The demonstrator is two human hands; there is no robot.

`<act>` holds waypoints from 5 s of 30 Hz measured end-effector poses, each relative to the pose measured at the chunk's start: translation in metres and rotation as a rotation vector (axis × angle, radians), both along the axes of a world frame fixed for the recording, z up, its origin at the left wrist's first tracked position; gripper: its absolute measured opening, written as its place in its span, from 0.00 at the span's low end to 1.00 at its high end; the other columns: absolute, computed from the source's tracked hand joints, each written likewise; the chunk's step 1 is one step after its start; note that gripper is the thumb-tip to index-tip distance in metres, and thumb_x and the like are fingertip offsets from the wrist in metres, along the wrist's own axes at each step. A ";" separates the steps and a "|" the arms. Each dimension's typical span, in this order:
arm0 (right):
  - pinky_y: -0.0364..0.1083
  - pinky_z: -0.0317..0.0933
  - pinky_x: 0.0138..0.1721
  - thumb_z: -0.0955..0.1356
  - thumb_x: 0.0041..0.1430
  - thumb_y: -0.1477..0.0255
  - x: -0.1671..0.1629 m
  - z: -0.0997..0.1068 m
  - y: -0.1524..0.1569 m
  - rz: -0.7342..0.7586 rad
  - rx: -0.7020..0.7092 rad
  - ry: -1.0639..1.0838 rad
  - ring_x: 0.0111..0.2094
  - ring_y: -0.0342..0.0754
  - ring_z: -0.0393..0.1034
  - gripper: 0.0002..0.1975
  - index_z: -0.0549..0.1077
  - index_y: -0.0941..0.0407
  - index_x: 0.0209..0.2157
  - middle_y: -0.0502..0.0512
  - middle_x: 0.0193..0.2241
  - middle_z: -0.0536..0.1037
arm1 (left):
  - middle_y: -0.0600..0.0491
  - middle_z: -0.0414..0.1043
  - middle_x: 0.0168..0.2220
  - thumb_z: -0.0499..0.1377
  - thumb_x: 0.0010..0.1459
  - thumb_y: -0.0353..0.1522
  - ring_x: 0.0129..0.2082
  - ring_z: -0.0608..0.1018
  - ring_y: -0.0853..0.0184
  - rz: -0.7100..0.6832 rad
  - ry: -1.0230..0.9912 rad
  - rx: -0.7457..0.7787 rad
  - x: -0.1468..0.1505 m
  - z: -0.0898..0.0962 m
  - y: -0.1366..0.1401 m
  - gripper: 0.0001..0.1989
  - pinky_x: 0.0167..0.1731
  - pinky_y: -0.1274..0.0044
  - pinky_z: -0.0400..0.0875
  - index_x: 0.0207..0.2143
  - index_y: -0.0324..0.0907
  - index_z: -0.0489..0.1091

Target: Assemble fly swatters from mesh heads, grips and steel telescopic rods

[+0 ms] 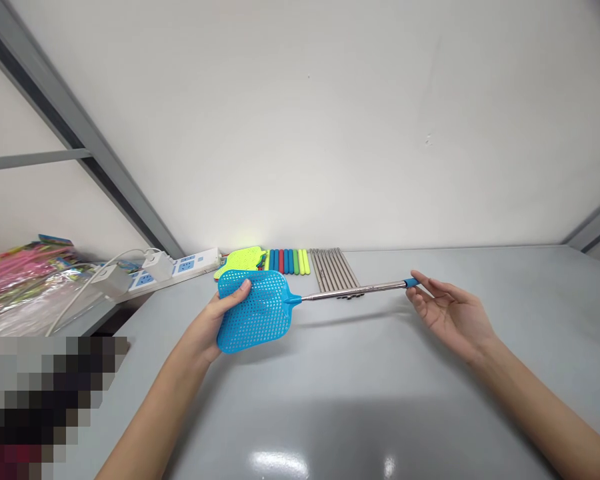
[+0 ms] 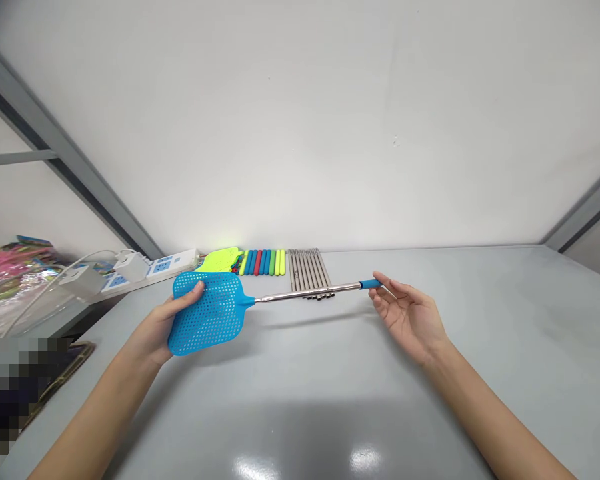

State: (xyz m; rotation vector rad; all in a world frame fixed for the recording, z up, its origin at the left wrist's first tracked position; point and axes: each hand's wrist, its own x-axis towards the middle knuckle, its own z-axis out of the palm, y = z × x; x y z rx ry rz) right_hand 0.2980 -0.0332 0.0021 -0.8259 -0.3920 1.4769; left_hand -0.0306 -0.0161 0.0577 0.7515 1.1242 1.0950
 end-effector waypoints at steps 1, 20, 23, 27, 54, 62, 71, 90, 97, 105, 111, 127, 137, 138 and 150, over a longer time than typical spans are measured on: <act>0.35 0.69 0.34 0.64 0.49 0.76 0.000 0.000 0.000 0.002 0.005 -0.008 0.33 0.43 0.69 0.13 0.72 0.60 0.39 0.54 0.31 0.73 | 0.45 0.73 0.39 0.59 0.47 0.32 0.38 0.74 0.52 0.000 0.002 0.002 0.000 0.000 0.000 0.17 0.35 0.64 0.72 0.42 0.40 0.67; 0.39 0.68 0.32 0.65 0.48 0.77 0.003 -0.005 0.003 -0.104 0.074 -0.166 0.34 0.45 0.68 0.07 0.74 0.59 0.30 0.55 0.43 0.70 | 0.46 0.74 0.35 0.61 0.45 0.33 0.32 0.77 0.58 -0.019 0.048 -0.015 0.007 -0.012 0.004 0.18 0.33 0.70 0.74 0.41 0.39 0.67; 0.40 0.68 0.32 0.65 0.47 0.76 0.004 -0.006 0.004 -0.116 0.069 -0.162 0.35 0.46 0.68 0.07 0.74 0.59 0.30 0.55 0.43 0.69 | 0.47 0.74 0.35 0.61 0.45 0.33 0.32 0.77 0.58 -0.034 0.026 -0.025 0.012 -0.017 0.005 0.17 0.32 0.69 0.74 0.40 0.39 0.68; 0.40 0.68 0.31 0.65 0.47 0.76 0.005 -0.006 0.005 -0.133 0.084 -0.162 0.37 0.47 0.67 0.07 0.74 0.59 0.30 0.55 0.44 0.68 | 0.47 0.74 0.35 0.61 0.45 0.34 0.31 0.77 0.59 -0.060 -0.007 -0.040 0.015 -0.024 0.007 0.16 0.32 0.70 0.73 0.39 0.39 0.68; 0.47 0.62 0.48 0.63 0.46 0.80 0.009 -0.014 0.007 -0.248 0.046 -0.159 0.47 0.53 0.63 0.09 0.74 0.61 0.28 0.60 0.46 0.67 | 0.42 0.72 0.39 0.59 0.47 0.37 0.37 0.75 0.55 -0.109 -0.094 -0.142 0.031 -0.049 0.008 0.20 0.38 0.66 0.70 0.41 0.35 0.68; 0.47 0.63 0.48 0.63 0.47 0.80 0.004 -0.015 0.006 -0.150 0.021 -0.163 0.46 0.52 0.63 0.09 0.74 0.60 0.26 0.59 0.46 0.67 | 0.43 0.73 0.38 0.60 0.47 0.37 0.36 0.76 0.56 -0.123 -0.132 -0.138 0.031 -0.050 0.007 0.19 0.38 0.67 0.70 0.40 0.35 0.69; 0.37 0.68 0.36 0.64 0.48 0.76 0.011 -0.013 0.005 -0.139 0.004 -0.377 0.36 0.43 0.69 0.16 0.70 0.51 0.41 0.49 0.33 0.71 | 0.44 0.74 0.36 0.60 0.47 0.36 0.34 0.76 0.57 -0.116 -0.147 -0.144 0.032 -0.046 0.006 0.18 0.35 0.68 0.72 0.39 0.36 0.69; 0.46 0.62 0.38 0.61 0.50 0.54 0.034 -0.009 0.013 0.166 -0.075 -0.830 0.33 0.50 0.69 0.22 0.75 0.57 0.28 0.55 0.25 0.75 | 0.42 0.73 0.37 0.60 0.47 0.35 0.36 0.75 0.54 -0.186 -0.127 -0.182 0.034 -0.041 -0.001 0.20 0.37 0.63 0.69 0.43 0.36 0.66; 0.50 0.62 0.42 0.61 0.53 0.58 0.020 -0.003 0.010 0.233 0.052 -0.527 0.45 0.55 0.65 0.19 0.72 0.56 0.39 0.57 0.42 0.72 | 0.41 0.72 0.38 0.59 0.47 0.36 0.36 0.75 0.53 -0.195 -0.104 -0.206 0.035 -0.040 -0.004 0.22 0.36 0.64 0.70 0.44 0.36 0.65; 0.50 0.55 0.52 0.61 0.55 0.62 0.011 -0.005 0.006 0.302 0.059 -0.363 0.49 0.53 0.61 0.19 0.70 0.60 0.42 0.60 0.44 0.71 | 0.40 0.72 0.39 0.60 0.47 0.36 0.37 0.75 0.52 -0.227 -0.133 -0.195 0.034 -0.046 -0.002 0.21 0.38 0.62 0.68 0.43 0.35 0.66; 0.47 0.55 0.52 0.60 0.55 0.65 0.027 -0.001 0.011 0.204 0.091 -0.346 0.50 0.50 0.60 0.16 0.71 0.59 0.40 0.59 0.45 0.70 | 0.42 0.73 0.36 0.59 0.47 0.36 0.35 0.76 0.55 -0.215 -0.133 -0.200 0.034 -0.043 -0.002 0.20 0.37 0.64 0.69 0.43 0.36 0.67; 0.46 0.57 0.51 0.61 0.54 0.64 0.016 -0.008 0.005 0.277 -0.013 -0.176 0.52 0.52 0.57 0.19 0.68 0.62 0.43 0.62 0.47 0.68 | 0.46 0.74 0.34 0.60 0.45 0.39 0.32 0.77 0.58 -0.200 0.088 -0.086 0.047 -0.053 -0.018 0.15 0.34 0.69 0.71 0.33 0.38 0.68; 0.48 0.58 0.50 0.61 0.53 0.61 0.008 -0.015 0.003 0.300 -0.100 -0.189 0.51 0.54 0.58 0.21 0.69 0.62 0.42 0.64 0.45 0.70 | 0.46 0.75 0.32 0.62 0.43 0.39 0.34 0.76 0.58 -0.188 0.141 -0.114 0.049 -0.054 -0.020 0.15 0.33 0.69 0.71 0.32 0.38 0.69; 0.48 0.58 0.50 0.61 0.53 0.61 0.008 -0.015 0.003 0.301 -0.106 -0.189 0.51 0.54 0.58 0.21 0.69 0.62 0.42 0.65 0.45 0.69 | 0.47 0.75 0.32 0.62 0.42 0.38 0.34 0.76 0.58 -0.179 0.152 -0.118 0.049 -0.054 -0.020 0.15 0.33 0.70 0.71 0.31 0.38 0.69; 0.50 0.60 0.48 0.62 0.52 0.59 0.001 -0.012 -0.003 0.301 -0.187 -0.164 0.51 0.56 0.57 0.24 0.67 0.63 0.44 0.66 0.47 0.68 | 0.49 0.75 0.30 0.61 0.43 0.40 0.33 0.76 0.60 -0.175 0.271 -0.097 0.049 -0.059 -0.020 0.15 0.34 0.71 0.71 0.31 0.39 0.68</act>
